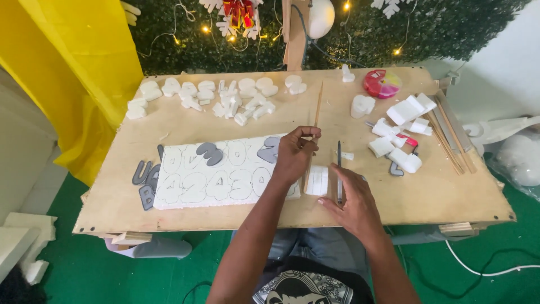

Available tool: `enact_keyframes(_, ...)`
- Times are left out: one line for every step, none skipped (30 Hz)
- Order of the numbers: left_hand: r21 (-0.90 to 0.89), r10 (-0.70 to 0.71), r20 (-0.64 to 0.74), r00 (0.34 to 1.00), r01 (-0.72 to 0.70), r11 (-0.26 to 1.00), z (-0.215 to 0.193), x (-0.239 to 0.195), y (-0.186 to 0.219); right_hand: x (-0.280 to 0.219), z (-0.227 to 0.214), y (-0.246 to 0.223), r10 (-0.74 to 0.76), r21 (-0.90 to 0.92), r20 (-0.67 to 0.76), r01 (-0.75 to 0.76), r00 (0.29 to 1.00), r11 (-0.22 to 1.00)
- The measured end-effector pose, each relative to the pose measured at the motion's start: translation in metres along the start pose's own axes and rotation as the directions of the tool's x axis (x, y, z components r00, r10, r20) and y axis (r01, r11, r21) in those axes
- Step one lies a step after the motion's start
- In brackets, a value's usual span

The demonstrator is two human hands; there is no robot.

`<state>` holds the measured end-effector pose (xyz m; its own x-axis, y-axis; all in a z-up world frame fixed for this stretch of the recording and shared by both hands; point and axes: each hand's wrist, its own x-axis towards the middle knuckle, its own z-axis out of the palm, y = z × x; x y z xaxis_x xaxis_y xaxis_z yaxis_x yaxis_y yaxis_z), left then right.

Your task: The person uses a craft knife to carve a small white foam block on a wooden workbench. They repeatedly score and cut the foam, occasionally rotating the piece to work on different sides. Finished foam letters and numbers are visible on the table.

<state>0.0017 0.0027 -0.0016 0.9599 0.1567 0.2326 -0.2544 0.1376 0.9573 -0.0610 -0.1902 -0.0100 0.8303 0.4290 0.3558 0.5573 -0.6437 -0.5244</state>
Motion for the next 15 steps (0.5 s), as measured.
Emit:
enact_keyframes(0.000, 0.002, 0.000, 1.000, -0.002, 1.000, 0.000, 0.000, 0.001, 0.000, 0.000, 0.000, -0.001, 0.000, -0.001, 0.001, 1.000, 1.000)
enact_keyframes(-0.002, -0.003, -0.005, 1.000, 0.003, 1.000, 0.000, 0.000, 0.003, 0.000, 0.000, 0.000, 0.016, 0.009, 0.004, -0.016, 1.000, 1.000)
enact_keyframes(-0.004, -0.009, -0.009, 1.000, 0.009, 1.000, 0.001, -0.001, 0.004, 0.000, 0.000, 0.000, 0.034, 0.019, 0.009, -0.034, 0.999, 0.999)
enact_keyframes(-0.005, -0.008, -0.008, 1.000, 0.008, 1.000, 0.000, -0.002, 0.005, -0.001, 0.002, 0.003, 0.033, 0.018, 0.008, -0.034, 0.999, 0.999)
enact_keyframes(-0.020, -0.015, -0.004, 1.000, 0.015, 1.000, -0.001, -0.002, 0.006, -0.002, 0.003, 0.005, 0.035, 0.020, -0.020, -0.035, 0.999, 0.999)
enact_keyframes(-0.035, -0.022, 0.000, 1.000, 0.022, 0.999, -0.001, -0.002, 0.007, -0.002, 0.005, 0.008, 0.037, 0.022, -0.047, -0.036, 0.998, 0.999)
enact_keyframes(-0.036, -0.020, 0.001, 1.000, 0.020, 0.999, -0.002, -0.001, 0.005, -0.003, 0.005, 0.008, 0.035, 0.021, -0.049, -0.034, 0.998, 0.999)
enact_keyframes(-0.060, -0.028, 0.009, 1.000, 0.029, 0.998, -0.003, 0.000, 0.003, -0.004, 0.006, 0.008, 0.069, 0.038, -0.085, -0.066, 0.994, 0.997)
enact_keyframes(-0.084, -0.035, 0.018, 0.999, 0.036, 0.996, -0.003, 0.002, 0.002, -0.004, 0.006, 0.008, 0.103, 0.055, -0.122, -0.097, 0.987, 0.994)
enact_keyframes(-0.085, -0.031, 0.019, 0.999, 0.032, 0.996, -0.003, 0.002, 0.004, -0.005, 0.007, 0.009, 0.100, 0.054, -0.125, -0.094, 0.987, 0.994)
enact_keyframes(-0.095, -0.029, 0.033, 0.999, 0.032, 0.995, -0.003, 0.001, 0.006, -0.006, 0.007, 0.010, 0.104, 0.058, -0.142, -0.097, 0.984, 0.994)
enact_keyframes(-0.106, -0.026, 0.046, 0.999, 0.031, 0.994, -0.002, 0.000, 0.008, -0.007, 0.008, 0.012, 0.109, 0.062, -0.160, -0.100, 0.981, 0.993)
enact_keyframes(-0.108, -0.021, 0.047, 0.999, 0.026, 0.994, -0.002, -0.001, 0.008, -0.008, 0.008, 0.012, 0.105, 0.060, -0.164, -0.097, 0.981, 0.994)
enact_keyframes(-0.116, -0.018, 0.061, 0.998, 0.025, 0.993, -0.001, -0.001, 0.008, -0.008, 0.009, 0.012, 0.104, 0.065, -0.172, -0.094, 0.980, 0.993)
enact_keyframes(-0.124, -0.015, 0.074, 0.997, 0.024, 0.992, -0.001, -0.002, 0.009, -0.008, 0.009, 0.012, 0.103, 0.072, -0.180, -0.091, 0.978, 0.993)
